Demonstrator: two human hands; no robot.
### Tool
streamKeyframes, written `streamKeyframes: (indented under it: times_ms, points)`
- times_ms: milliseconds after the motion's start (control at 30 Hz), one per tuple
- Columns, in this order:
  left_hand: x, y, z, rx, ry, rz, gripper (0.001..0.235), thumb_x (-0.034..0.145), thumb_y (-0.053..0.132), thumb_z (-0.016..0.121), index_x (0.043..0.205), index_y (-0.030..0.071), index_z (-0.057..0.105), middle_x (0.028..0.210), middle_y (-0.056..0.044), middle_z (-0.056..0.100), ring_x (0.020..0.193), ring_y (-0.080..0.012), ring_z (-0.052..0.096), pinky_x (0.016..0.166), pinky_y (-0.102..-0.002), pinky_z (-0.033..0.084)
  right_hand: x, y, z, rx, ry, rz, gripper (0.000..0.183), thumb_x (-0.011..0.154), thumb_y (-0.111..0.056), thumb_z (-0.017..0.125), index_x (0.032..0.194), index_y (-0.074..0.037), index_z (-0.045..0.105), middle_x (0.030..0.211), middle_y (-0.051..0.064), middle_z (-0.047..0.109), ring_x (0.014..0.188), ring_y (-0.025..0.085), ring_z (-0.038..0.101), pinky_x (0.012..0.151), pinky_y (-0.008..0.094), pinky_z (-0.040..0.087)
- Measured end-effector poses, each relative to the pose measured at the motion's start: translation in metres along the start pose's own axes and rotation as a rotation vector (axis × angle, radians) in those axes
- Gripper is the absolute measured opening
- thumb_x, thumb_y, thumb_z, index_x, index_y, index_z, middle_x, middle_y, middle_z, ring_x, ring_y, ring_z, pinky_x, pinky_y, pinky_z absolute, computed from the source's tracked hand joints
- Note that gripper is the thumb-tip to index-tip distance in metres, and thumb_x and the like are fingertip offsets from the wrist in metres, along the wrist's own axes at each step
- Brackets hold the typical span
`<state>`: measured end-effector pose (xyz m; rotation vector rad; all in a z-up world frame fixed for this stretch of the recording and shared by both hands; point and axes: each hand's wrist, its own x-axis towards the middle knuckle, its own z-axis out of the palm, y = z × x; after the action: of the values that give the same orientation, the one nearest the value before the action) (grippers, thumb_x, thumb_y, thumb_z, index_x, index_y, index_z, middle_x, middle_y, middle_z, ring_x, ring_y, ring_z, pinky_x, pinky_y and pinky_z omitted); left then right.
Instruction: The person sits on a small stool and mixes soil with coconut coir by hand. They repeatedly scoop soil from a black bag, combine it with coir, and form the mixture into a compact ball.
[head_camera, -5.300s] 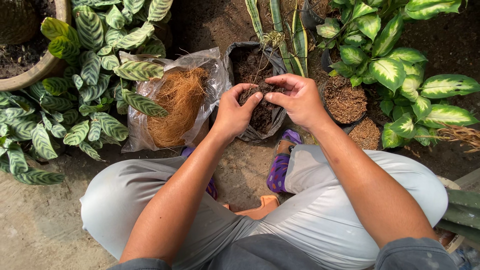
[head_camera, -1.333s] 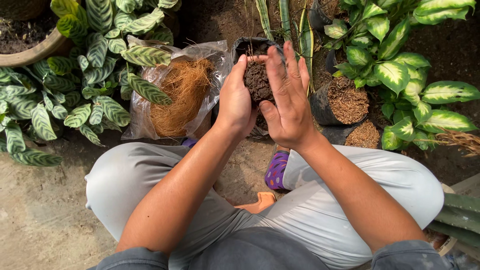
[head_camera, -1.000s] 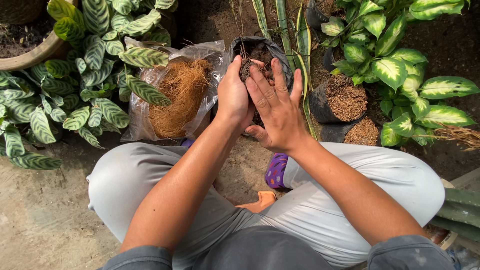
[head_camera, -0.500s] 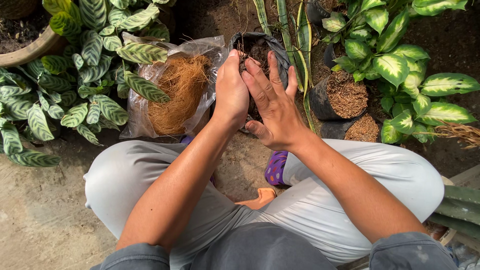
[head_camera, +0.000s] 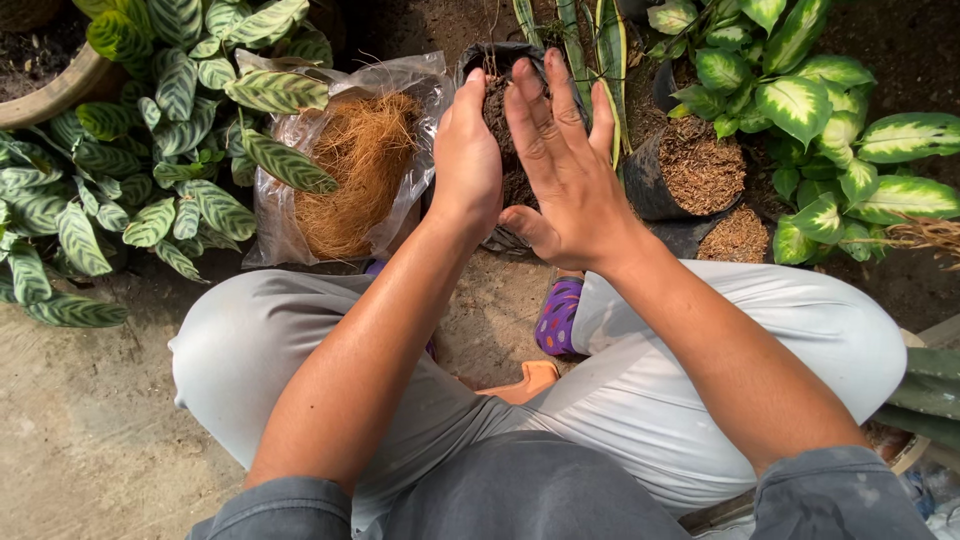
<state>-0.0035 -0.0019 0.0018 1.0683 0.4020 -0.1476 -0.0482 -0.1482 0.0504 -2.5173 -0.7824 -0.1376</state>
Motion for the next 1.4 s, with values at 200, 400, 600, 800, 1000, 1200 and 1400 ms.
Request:
streamKeyframes:
  times_ms: [200,400,600,800,1000,1200,1400]
  points:
    - [0.017,-0.006,0.000,0.174,-0.107,0.058,0.057,0.106,0.042,0.041,0.121,-0.006,0.067,0.124,-0.018,0.072,0.114,-0.0228,0.063,0.103,-0.035,0.046,0.004,0.010,0.015,-0.134,-0.069,0.058,0.091,0.101,-0.078,0.014,0.170,-0.020,0.013,0.179,0.006,0.014,0.166,0.040,0.003,0.124,0.077,-0.002]
    - [0.027,-0.017,-0.004,0.157,-0.093,0.040,0.063,0.108,0.047,0.036,0.116,-0.007,0.067,0.117,-0.020,0.071,0.107,-0.0241,0.064,0.096,-0.039,0.051,0.005,0.010,0.018,-0.025,-0.082,0.074,0.093,0.099,-0.080,0.008,0.170,-0.021,0.012,0.179,0.008,0.014,0.165,0.042,-0.001,0.123,0.078,-0.006]
    - [0.034,-0.010,-0.003,0.197,-0.001,0.147,0.057,0.107,0.048,0.032,0.103,0.001,0.065,0.099,-0.008,0.068,0.093,-0.0174,0.062,0.088,-0.035,0.051,0.006,0.007,0.022,0.011,-0.056,0.080,0.092,0.100,-0.081,0.008,0.171,-0.022,0.010,0.180,0.008,0.011,0.165,0.041,-0.003,0.124,0.076,-0.007]
    - [0.027,-0.001,0.001,0.335,-0.070,0.267,0.061,0.110,0.047,0.029,0.080,0.003,0.057,0.072,-0.006,0.059,0.071,-0.0185,0.053,0.070,-0.039,0.049,0.007,0.005,0.024,0.042,-0.026,0.077,0.094,0.100,-0.082,0.009,0.172,-0.022,0.009,0.181,0.009,0.009,0.164,0.038,-0.004,0.124,0.073,-0.007]
    - [0.017,0.006,0.003,0.224,-0.092,0.239,0.055,0.113,0.044,0.035,0.100,0.000,0.064,0.096,-0.007,0.065,0.089,-0.0159,0.057,0.084,-0.035,0.049,0.005,0.006,0.006,0.172,-0.021,0.052,0.090,0.102,-0.078,0.006,0.172,-0.021,0.012,0.177,0.008,0.007,0.166,0.035,-0.001,0.128,0.066,-0.003]
    - [0.013,0.016,0.003,-0.370,-0.297,-0.016,0.053,0.111,0.044,0.038,0.124,-0.001,0.064,0.119,-0.014,0.069,0.112,-0.0259,0.064,0.105,-0.042,0.050,0.001,0.008,-0.005,0.083,0.099,0.042,0.087,0.107,-0.078,0.011,0.170,-0.018,0.010,0.177,0.007,0.006,0.163,0.032,0.000,0.130,0.060,-0.001]
    - [0.008,0.032,0.005,-0.323,-0.317,-0.047,0.066,0.112,0.050,0.031,0.130,-0.005,0.062,0.122,-0.020,0.071,0.115,-0.0273,0.069,0.106,-0.041,0.055,0.004,0.006,0.004,-0.062,0.055,-0.020,0.089,0.103,-0.079,0.018,0.170,-0.020,0.018,0.178,0.008,0.015,0.167,0.039,0.004,0.125,0.070,-0.002]
